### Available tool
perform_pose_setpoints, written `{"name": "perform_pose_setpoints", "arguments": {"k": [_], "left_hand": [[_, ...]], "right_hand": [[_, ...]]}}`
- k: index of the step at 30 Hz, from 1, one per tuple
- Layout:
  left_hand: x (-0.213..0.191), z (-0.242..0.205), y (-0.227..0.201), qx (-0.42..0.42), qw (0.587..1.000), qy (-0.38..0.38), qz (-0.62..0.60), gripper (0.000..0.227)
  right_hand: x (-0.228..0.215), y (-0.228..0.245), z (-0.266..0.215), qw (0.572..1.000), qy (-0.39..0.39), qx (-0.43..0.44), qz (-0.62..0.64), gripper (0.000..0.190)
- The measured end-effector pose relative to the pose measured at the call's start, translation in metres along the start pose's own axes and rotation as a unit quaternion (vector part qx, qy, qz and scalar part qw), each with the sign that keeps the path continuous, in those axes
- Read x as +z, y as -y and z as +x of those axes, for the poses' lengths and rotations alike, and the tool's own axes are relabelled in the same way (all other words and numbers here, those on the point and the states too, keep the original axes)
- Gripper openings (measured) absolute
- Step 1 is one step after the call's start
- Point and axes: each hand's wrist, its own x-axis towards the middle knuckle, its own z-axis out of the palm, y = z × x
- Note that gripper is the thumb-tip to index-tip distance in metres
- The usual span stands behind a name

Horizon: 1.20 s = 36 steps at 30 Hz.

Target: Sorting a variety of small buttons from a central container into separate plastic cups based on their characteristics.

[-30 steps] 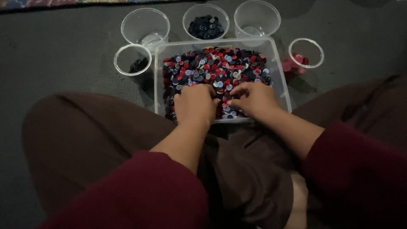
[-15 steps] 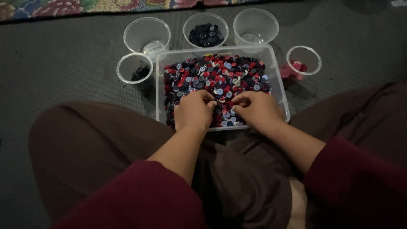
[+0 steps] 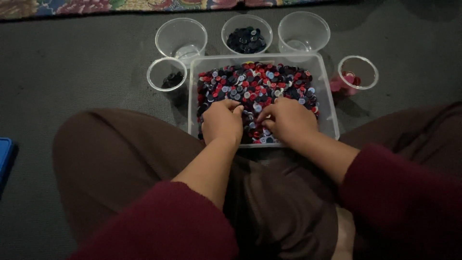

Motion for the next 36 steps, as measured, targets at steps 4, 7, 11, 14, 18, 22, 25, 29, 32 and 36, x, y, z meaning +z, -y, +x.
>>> {"name": "perform_pose_setpoints", "arguments": {"k": [4,7,11,14,18,22,25,29,32,36], "left_hand": [[-0.005,-0.008,-0.005,0.022,1.000,0.005,0.013,0.023],[0.002,0.002,-0.005,0.013,1.000,-0.005,0.015,0.022],[0.008,0.037,-0.011,0.046,0.998,-0.016,0.033,0.024],[0.002,0.071,-0.044,0.137,0.986,-0.084,-0.037,0.031],[-0.019,0.084,-0.079,0.105,0.959,-0.120,-0.233,0.048],[0.005,0.094,-0.018,0.125,0.982,-0.119,-0.079,0.041],[0.023,0.081,0.018,0.107,0.986,-0.120,-0.041,0.034],[0.013,0.045,0.013,0.025,0.996,-0.045,-0.071,0.030],[0.002,0.026,0.000,0.028,0.999,0.000,-0.042,0.036],[-0.012,0.001,-0.016,0.048,0.998,0.026,-0.006,0.042]], "right_hand": [[0.019,-0.021,0.006,0.997,-0.045,0.021,0.055,0.016],[0.023,-0.031,-0.001,0.994,-0.067,0.029,0.077,0.015],[0.025,-0.030,-0.014,0.976,-0.111,0.065,0.176,0.017],[0.023,-0.028,-0.012,0.967,-0.122,0.090,0.204,0.017],[0.013,-0.025,-0.011,0.959,-0.104,0.139,0.226,0.022],[0.017,-0.042,0.004,0.951,-0.105,0.168,0.236,0.018],[0.012,-0.053,0.028,0.940,-0.115,0.177,0.269,0.023],[-0.039,-0.022,0.050,0.882,-0.158,0.144,0.420,0.028],[-0.068,-0.007,0.050,0.824,-0.189,0.125,0.520,0.039],[-0.044,-0.034,0.056,0.911,-0.171,0.178,0.331,0.036]]}}
